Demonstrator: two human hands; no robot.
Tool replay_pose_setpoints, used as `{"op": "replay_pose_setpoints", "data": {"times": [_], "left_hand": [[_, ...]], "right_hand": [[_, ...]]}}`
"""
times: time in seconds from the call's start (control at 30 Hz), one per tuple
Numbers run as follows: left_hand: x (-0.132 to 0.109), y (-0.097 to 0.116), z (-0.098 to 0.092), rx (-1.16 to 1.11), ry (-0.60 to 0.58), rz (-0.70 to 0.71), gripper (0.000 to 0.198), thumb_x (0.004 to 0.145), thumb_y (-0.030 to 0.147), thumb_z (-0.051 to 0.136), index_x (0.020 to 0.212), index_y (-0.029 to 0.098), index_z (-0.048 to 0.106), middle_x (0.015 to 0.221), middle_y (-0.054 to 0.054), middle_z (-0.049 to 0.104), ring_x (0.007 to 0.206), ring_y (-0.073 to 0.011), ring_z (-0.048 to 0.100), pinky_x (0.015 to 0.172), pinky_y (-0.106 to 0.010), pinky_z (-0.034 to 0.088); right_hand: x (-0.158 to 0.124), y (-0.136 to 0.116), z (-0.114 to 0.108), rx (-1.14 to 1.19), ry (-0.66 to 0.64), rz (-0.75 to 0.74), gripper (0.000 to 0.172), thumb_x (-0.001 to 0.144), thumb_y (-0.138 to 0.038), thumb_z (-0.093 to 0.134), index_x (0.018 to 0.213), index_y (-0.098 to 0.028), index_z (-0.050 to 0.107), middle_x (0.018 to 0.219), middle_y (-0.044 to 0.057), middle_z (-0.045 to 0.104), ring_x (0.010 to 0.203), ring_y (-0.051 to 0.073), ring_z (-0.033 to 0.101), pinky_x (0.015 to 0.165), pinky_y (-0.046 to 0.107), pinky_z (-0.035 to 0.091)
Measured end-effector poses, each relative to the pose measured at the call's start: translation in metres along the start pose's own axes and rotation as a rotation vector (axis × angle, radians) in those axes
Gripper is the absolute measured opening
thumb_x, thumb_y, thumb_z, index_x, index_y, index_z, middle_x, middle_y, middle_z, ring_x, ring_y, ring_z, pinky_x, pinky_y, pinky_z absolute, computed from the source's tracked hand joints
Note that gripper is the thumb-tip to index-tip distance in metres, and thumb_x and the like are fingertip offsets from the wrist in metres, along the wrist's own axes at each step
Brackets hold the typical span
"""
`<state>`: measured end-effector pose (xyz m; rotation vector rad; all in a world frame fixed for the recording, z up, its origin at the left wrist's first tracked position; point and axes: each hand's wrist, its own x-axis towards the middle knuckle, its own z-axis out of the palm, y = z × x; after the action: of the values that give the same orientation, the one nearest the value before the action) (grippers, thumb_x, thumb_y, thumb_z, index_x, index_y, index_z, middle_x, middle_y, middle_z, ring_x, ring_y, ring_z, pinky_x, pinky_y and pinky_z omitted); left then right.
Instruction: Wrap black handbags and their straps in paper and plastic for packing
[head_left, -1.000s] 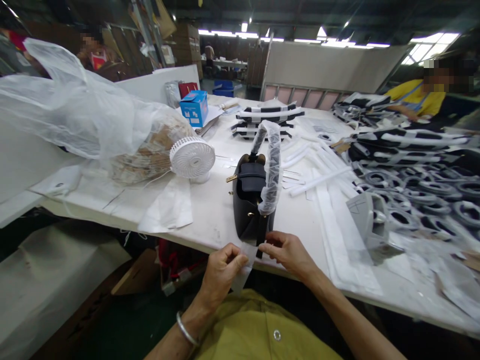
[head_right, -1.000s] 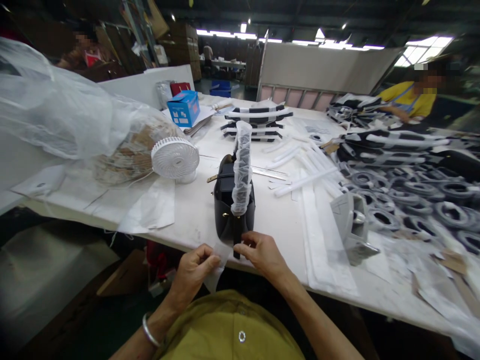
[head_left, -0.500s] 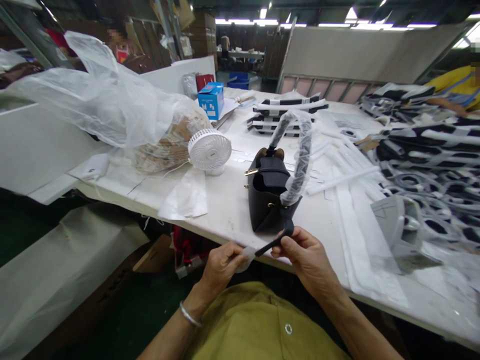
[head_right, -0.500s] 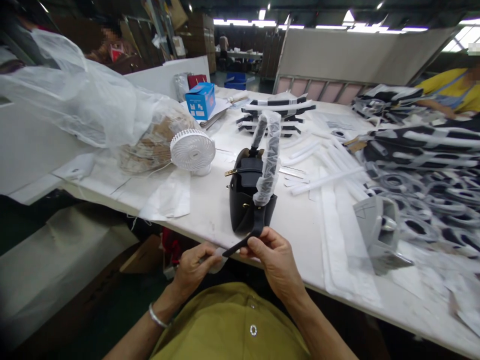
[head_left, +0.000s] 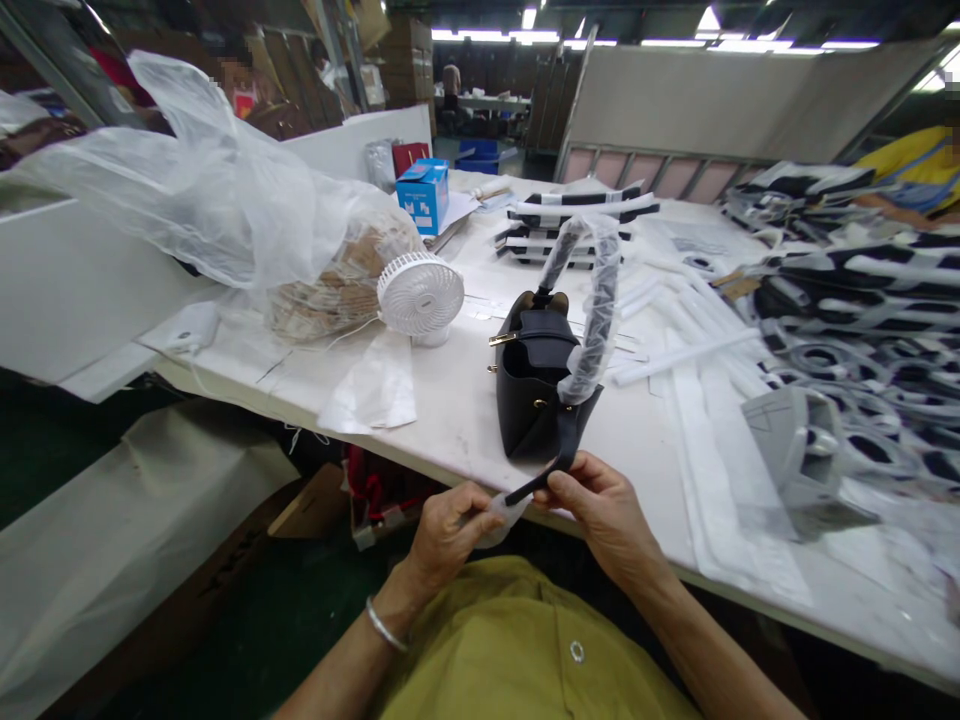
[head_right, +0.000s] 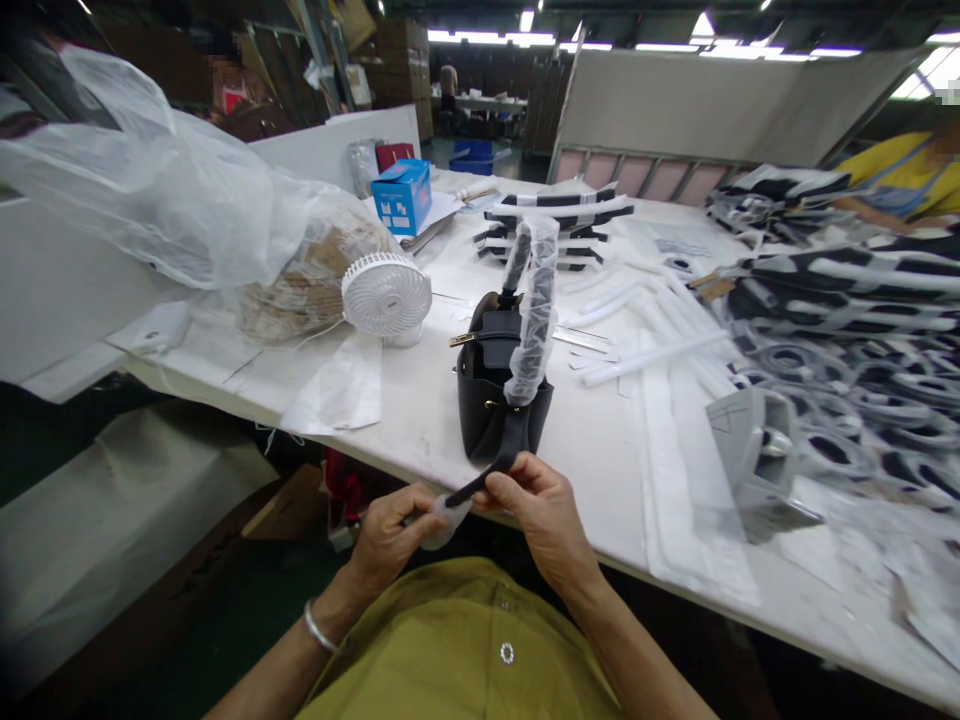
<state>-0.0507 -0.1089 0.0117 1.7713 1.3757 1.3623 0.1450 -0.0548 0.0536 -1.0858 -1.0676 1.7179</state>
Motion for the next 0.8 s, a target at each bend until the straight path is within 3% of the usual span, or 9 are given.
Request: {"op": "replay_pose_setpoints", "data": {"times": [0.27, 0.53, 0.67, 0.8], "left_hand": [[0.0, 0.002, 0.009, -0.08, -0.043, -0.214, 0.016, 0.082, 0.032, 0.067, 0.076, 0.017, 0.067, 0.067, 0.0, 0.066, 0.06, -0.013, 0.059, 0.058, -0.022, 0.045], [0.011, 0.011, 0.035, -0.188, -0.093, -0.421, 0.024, 0.095, 0.04, 0.044, 0.084, 0.02, 0.053, 0.063, 0.001, 0.065, 0.057, -0.015, 0.062, 0.053, -0.024, 0.044], [0.024, 0.013, 0.051, -0.11, -0.032, -0.397, 0.02, 0.097, 0.038, 0.037, 0.09, 0.022, 0.047, 0.066, 0.0, 0.064, 0.059, -0.0168, 0.063, 0.056, -0.026, 0.045], [0.043, 0.017, 0.063, -0.124, -0.02, -0.387, 0.02, 0.099, 0.039, 0.031, 0.094, 0.023, 0.041, 0.073, -0.001, 0.062, 0.062, -0.0176, 0.065, 0.054, -0.026, 0.044]], "right_hand": [[0.004, -0.003, -0.002, -0.237, 0.01, -0.021, 0.03, 0.072, -0.044, 0.079, 0.075, -0.017, 0.068, 0.067, -0.001, 0.065, 0.059, 0.011, 0.054, 0.058, 0.023, 0.043], [0.012, 0.003, -0.01, -0.326, 0.004, -0.042, 0.032, 0.075, -0.048, 0.075, 0.083, -0.017, 0.072, 0.082, 0.003, 0.07, 0.079, 0.019, 0.061, 0.075, 0.029, 0.047], [0.016, 0.001, -0.021, -0.26, 0.065, -0.075, 0.041, 0.08, -0.053, 0.07, 0.103, -0.019, 0.072, 0.101, 0.006, 0.072, 0.096, 0.023, 0.063, 0.089, 0.034, 0.046], [0.016, 0.0, -0.039, -0.202, 0.14, -0.067, 0.046, 0.079, -0.058, 0.069, 0.104, -0.018, 0.072, 0.104, 0.01, 0.073, 0.103, 0.026, 0.063, 0.092, 0.038, 0.047]]}}
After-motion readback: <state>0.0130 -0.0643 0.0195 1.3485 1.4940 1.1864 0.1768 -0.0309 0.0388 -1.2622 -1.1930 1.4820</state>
